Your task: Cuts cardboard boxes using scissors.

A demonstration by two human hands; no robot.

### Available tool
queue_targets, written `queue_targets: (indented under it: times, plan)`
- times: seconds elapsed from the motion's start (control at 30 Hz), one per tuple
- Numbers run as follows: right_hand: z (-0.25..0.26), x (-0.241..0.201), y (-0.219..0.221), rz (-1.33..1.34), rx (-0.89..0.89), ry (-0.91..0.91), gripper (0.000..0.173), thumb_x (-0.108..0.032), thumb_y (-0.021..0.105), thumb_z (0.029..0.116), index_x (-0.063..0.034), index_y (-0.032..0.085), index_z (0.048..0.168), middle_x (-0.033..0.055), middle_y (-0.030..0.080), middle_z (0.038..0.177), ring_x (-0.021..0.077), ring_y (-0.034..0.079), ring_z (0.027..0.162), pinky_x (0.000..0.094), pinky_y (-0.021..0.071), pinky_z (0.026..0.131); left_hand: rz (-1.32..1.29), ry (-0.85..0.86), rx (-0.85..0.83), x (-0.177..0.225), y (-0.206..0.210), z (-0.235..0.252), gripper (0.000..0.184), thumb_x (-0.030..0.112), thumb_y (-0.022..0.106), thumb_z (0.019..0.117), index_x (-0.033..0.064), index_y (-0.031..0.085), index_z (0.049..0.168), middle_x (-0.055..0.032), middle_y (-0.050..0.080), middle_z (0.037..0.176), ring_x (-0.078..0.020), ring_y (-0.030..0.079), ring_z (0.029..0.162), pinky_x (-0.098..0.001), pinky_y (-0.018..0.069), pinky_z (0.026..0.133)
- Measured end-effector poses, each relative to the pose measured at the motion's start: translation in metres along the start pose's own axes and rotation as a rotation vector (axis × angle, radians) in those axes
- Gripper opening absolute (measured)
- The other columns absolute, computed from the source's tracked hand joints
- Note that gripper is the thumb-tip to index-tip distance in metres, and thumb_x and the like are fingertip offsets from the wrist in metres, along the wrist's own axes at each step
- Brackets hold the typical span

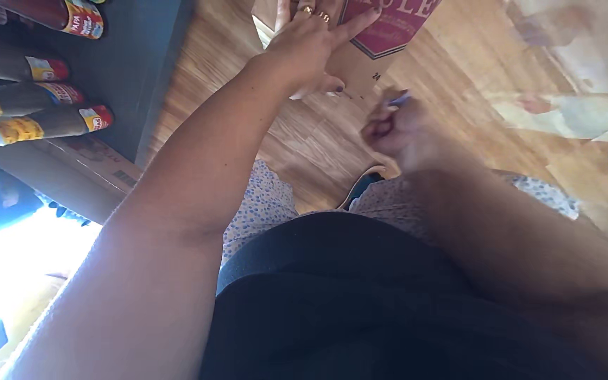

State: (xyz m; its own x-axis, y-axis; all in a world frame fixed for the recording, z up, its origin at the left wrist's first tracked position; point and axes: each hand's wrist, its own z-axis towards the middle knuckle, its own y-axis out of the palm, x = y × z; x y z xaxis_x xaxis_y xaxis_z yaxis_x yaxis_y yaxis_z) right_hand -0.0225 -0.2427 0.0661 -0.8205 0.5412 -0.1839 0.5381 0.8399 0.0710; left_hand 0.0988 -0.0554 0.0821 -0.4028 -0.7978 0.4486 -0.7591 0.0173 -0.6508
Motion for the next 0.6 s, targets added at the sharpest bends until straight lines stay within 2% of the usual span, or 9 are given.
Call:
queue_targets:
  times: [0.07, 0.1, 0.17, 0.2, 0.27, 0.3, 0.4, 0.5, 0.6]
  plan:
    - [0.013, -0.018, -0.006, -0.035, 0.013, -0.006, 0.04, -0.05, 0.038, 0.1081, -0.0228, 0.05, 0.08, -0.0103, 0.046, 0.055, 0.0005, 0.046, 0.043, 0.0181, 0.0491, 0.046, -0.014, 0.009, 0.012, -0.005, -0.004, 0.003, 0.09, 0.056, 0.068, 0.0932, 0.0438, 0.015, 0.164, -0.0202, 0.005, 0.172, -0.0457, 0.007, 0.157, -0.0697, 0.0021, 0.121]
    - [0.013, -0.017, -0.002, -0.091, -0.001, 0.059, 0.039, -0.05, 0.039, 0.1075, -0.0228, 0.05, 0.082, -0.0107, 0.044, 0.056, 0.0004, 0.045, 0.043, 0.0185, 0.0481, 0.046, -0.023, 0.008, 0.008, -0.007, -0.005, 0.004, 0.089, 0.055, 0.068, 0.0937, 0.0433, 0.015, 0.165, -0.0205, 0.009, 0.172, -0.0454, 0.01, 0.157, -0.0686, 0.0054, 0.121]
    - [0.001, 0.001, -0.004, -0.167, 0.019, 0.177, 0.037, -0.05, 0.038, 0.1069, -0.0236, 0.049, 0.084, -0.0108, 0.043, 0.057, 0.0013, 0.043, 0.044, 0.0206, 0.0476, 0.046, -0.047, 0.011, 0.013, -0.003, 0.006, 0.001, 0.089, 0.054, 0.071, 0.0918, 0.043, 0.02, 0.164, -0.0235, 0.039, 0.159, -0.0443, 0.035, 0.148, -0.0674, 0.0204, 0.118]
    - [-0.003, 0.005, -0.001, -0.207, 0.026, 0.202, 0.038, -0.051, 0.038, 0.1064, -0.0237, 0.049, 0.083, -0.0106, 0.044, 0.056, 0.002, 0.044, 0.043, 0.022, 0.048, 0.046, -0.044, 0.006, 0.018, -0.003, 0.004, 0.002, 0.09, 0.055, 0.072, 0.091, 0.0444, 0.02, 0.163, -0.0224, 0.037, 0.161, -0.0437, 0.032, 0.149, -0.0677, 0.0174, 0.12]
    - [-0.019, 0.01, 0.007, -0.343, -0.041, 0.261, 0.044, -0.055, 0.033, 0.1078, -0.0219, 0.05, 0.084, -0.0091, 0.046, 0.057, 0.0038, 0.045, 0.044, 0.0242, 0.0496, 0.046, -0.011, 0.015, 0.024, -0.007, -0.005, 0.005, 0.091, 0.055, 0.07, 0.0917, 0.0443, 0.017, 0.164, -0.02, 0.008, 0.172, -0.0466, 0.007, 0.157, -0.0715, 0.0, 0.12]
    - [-0.031, 0.017, 0.006, -0.416, -0.087, 0.294, 0.046, -0.056, 0.03, 0.1082, -0.0204, 0.05, 0.086, -0.0077, 0.047, 0.058, 0.0051, 0.047, 0.045, 0.0252, 0.0508, 0.047, 0.007, 0.015, 0.021, -0.007, -0.003, 0.004, 0.091, 0.057, 0.069, 0.0916, 0.045, 0.016, 0.164, -0.0189, 0.004, 0.173, -0.0475, 0.003, 0.157, -0.0733, -0.0017, 0.119]
    - [-0.057, 0.038, -0.001, -0.472, -0.155, 0.293, 0.053, -0.063, 0.038, 0.1054, -0.0126, 0.055, 0.099, -0.0005, 0.058, 0.067, 0.0126, 0.06, 0.054, 0.0329, 0.058, 0.055, 0.027, 0.014, 0.026, -0.006, 0.0, 0.006, 0.091, 0.059, 0.069, 0.0912, 0.0448, 0.016, 0.164, -0.0177, 0.003, 0.173, -0.0475, 0.001, 0.157, -0.075, -0.0031, 0.117]
    - [-0.063, 0.039, -0.007, -0.417, -0.143, 0.192, 0.05, -0.056, 0.037, 0.108, -0.0093, 0.051, 0.12, 0.0048, 0.068, 0.093, 0.0186, 0.07, 0.078, 0.0379, 0.0601, 0.071, 0.041, 0.003, 0.03, -0.005, -0.002, 0.005, 0.09, 0.058, 0.069, 0.0914, 0.0433, 0.017, 0.164, -0.0181, 0.002, 0.173, -0.0482, -0.001, 0.157, -0.0757, -0.0072, 0.116]
    - [-0.047, 0.022, -0.011, -0.176, -0.042, -0.051, 0.039, -0.047, 0.034, 0.1099, -0.0124, 0.049, 0.118, 0.0049, 0.07, 0.1, 0.0203, 0.072, 0.084, 0.0382, 0.061, 0.071, 0.068, 0.006, 0.056, -0.003, -0.003, 0.001, 0.091, 0.057, 0.07, 0.0906, 0.0415, 0.019, 0.164, -0.0138, -0.007, 0.173, -0.0441, -0.012, 0.157, -0.0747, -0.0133, 0.116]
